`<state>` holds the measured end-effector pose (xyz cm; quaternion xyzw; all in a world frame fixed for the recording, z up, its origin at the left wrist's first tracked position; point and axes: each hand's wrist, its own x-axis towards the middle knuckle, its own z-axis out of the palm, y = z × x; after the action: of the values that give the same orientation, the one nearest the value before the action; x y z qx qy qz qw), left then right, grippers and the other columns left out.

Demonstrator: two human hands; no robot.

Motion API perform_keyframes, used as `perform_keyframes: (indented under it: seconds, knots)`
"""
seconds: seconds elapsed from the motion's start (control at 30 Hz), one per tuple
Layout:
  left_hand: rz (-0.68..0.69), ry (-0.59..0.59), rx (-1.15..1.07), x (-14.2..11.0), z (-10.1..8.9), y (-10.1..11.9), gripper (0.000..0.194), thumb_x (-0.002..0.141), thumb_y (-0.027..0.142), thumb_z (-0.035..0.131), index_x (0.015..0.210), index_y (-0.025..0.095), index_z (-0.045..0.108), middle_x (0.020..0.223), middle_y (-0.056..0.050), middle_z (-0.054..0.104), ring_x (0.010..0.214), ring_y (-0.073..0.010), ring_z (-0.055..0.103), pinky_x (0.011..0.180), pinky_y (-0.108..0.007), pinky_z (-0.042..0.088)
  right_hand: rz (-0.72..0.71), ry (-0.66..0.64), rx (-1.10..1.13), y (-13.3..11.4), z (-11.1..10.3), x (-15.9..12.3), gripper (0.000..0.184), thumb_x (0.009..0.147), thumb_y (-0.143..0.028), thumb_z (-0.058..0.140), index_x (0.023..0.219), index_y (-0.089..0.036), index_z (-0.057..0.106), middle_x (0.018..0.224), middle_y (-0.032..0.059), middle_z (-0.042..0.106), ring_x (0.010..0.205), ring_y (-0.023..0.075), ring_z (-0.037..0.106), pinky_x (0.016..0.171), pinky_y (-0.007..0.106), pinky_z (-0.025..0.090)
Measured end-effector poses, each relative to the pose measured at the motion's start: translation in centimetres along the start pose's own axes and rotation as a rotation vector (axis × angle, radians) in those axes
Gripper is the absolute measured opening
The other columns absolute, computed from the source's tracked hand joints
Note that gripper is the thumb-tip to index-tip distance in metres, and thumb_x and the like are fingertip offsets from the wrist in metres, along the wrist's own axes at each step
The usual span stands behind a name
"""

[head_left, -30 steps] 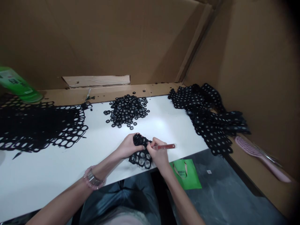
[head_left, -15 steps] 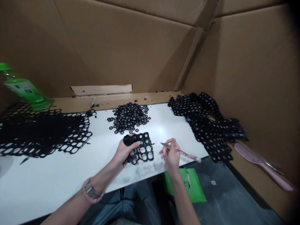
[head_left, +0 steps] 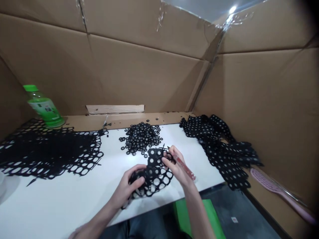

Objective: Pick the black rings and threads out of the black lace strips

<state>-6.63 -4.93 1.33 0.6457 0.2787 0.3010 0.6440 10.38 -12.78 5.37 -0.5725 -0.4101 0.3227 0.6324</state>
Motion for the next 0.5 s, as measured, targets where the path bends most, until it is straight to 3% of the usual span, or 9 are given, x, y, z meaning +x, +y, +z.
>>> perform_keyframes:
  seconds: [0.1,0.17,0.27,0.33,0.4,0.5]
  knots:
    - [0.048,-0.123,0.098,1.5,-2.4,2.1,0.038,0.076,0.045,0.050,0.101,0.019,0.062,0.108,-0.008,0.062,0.100,-0.0255,0.054,0.086,-0.034,0.041,-0.097,-0.270,-0.194,-2.0,-1.4,2.0,0.023,0.069,-0.019,0.055,0.072,-0.023,0.033,0.069,-0.0038,0.047,0.053,0.0094,0.041,0.045,0.019,0.035]
    - [0.052,-0.157,0.215,2.9,-3.2,3.3,0.037,0.076,0.043,0.051,0.101,0.019,0.062,0.106,-0.008,0.063,0.098,-0.0241,0.055,0.083,-0.032,0.042,-0.199,-0.426,-0.332,-2.5,-1.1,3.4,0.019,0.067,-0.015,0.054,0.072,-0.022,0.037,0.067,-0.0035,0.048,0.056,0.0104,0.042,0.048,0.019,0.036]
    - [0.040,-0.232,0.383,4.8,-3.9,3.6,0.030,0.072,0.041,0.056,0.087,0.016,0.065,0.084,-0.005,0.067,0.081,-0.0202,0.058,0.067,-0.026,0.043,-0.284,-0.633,-0.503,-2.2,0.5,5.0,0.017,0.065,-0.015,0.054,0.069,-0.022,0.039,0.066,-0.0045,0.048,0.057,0.0105,0.041,0.050,0.019,0.035]
    - [0.025,-0.277,0.431,5.5,-4.4,2.7,0.024,0.069,0.037,0.058,0.074,0.015,0.064,0.067,-0.002,0.063,0.067,-0.0166,0.057,0.059,-0.023,0.041,-0.250,-0.693,-0.551,-1.7,1.7,5.8,0.020,0.065,-0.018,0.057,0.068,-0.022,0.038,0.065,-0.0052,0.049,0.056,0.0105,0.042,0.050,0.020,0.035]
    - [-0.018,-0.295,0.414,5.6,-5.3,1.4,0.021,0.069,0.035,0.058,0.069,0.014,0.062,0.060,0.000,0.060,0.061,-0.0150,0.055,0.057,-0.022,0.040,-0.204,-0.551,-0.519,-1.3,2.8,6.1,0.023,0.069,-0.027,0.059,0.067,-0.022,0.036,0.063,-0.0046,0.053,0.054,0.0109,0.044,0.051,0.021,0.036]
    - [-0.077,-0.223,0.384,5.5,-6.7,-0.6,0.022,0.071,0.034,0.054,0.070,0.013,0.060,0.065,-0.002,0.062,0.065,-0.0167,0.057,0.060,-0.023,0.041,-0.211,-0.062,-0.278,-1.5,4.9,5.4,0.023,0.083,-0.041,0.042,0.069,-0.022,0.038,0.063,-0.0005,0.060,0.056,0.0133,0.051,0.057,0.025,0.040]
